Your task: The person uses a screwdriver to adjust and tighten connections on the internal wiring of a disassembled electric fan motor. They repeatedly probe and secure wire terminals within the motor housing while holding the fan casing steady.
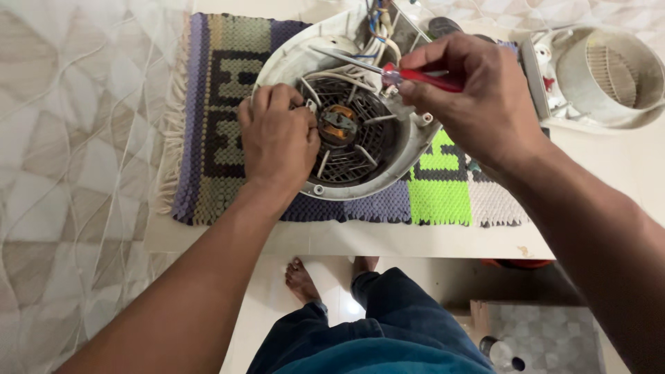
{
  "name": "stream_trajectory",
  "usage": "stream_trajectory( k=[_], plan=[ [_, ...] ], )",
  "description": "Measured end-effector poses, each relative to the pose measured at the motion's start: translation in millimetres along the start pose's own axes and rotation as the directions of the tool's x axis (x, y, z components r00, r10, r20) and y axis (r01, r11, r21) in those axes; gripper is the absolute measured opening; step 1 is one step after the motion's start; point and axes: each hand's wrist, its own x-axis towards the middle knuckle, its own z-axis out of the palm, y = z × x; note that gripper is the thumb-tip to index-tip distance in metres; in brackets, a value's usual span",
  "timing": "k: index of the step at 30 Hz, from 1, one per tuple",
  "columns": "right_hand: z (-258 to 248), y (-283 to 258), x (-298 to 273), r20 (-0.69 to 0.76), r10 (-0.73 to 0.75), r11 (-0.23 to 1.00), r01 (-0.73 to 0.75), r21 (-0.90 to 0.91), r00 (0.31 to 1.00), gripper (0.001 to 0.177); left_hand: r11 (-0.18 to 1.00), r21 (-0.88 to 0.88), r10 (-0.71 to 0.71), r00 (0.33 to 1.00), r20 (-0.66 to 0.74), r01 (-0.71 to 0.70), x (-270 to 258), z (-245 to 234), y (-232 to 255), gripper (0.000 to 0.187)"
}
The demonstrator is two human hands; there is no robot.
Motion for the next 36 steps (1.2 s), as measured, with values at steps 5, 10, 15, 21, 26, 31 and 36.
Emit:
stream_trajectory(
  k=[5,10,15,21,26,31,36],
  plan=[
    [-3,-14,-12,-0.026,0.073,0.979,-0.077,-0.189,0.997,0.016,0.998,0.011,-0.066,0.996,0.054,0.065,1,2,-1,0.012],
    [-2,-21,-20,-0.069,0.166,0.962,-0.177,-0.206,0.984,0.021,0.993,0.093,-0.089,0.989,0.115,0.079,5,2,6,0.014],
    [-5,-20,-19,-0.044,0.040,0.993,-0.045,-0.109,0.998,0.019,0.987,0.150,-0.068,0.991,0.115,0.051,5,0,9,0.014],
    [-10,-20,-20,-0.046,0.059,0.985,-0.066,-0.161,0.997,0.018,0.991,0.119,-0.082,0.981,0.178,0.062,7,-5,4,0.013],
    [-4,-21,-15,0.015,-0.210,0.962,0.209,-0.176,0.978,0.028,0.981,0.188,-0.092,0.979,0.184,0.057,9,-2,6,0.012],
    [-4,-35,-12,0.023,-0.102,0.961,0.105,-0.255,0.994,0.036,0.993,0.095,-0.074,0.991,0.112,0.064,4,-3,3,0.014],
    [2,-46,-1,0.161,-0.291,0.835,0.332,-0.438,0.943,0.030,0.996,0.042,-0.080,0.987,0.142,0.075,2,-3,-1,0.014]
  ],
)
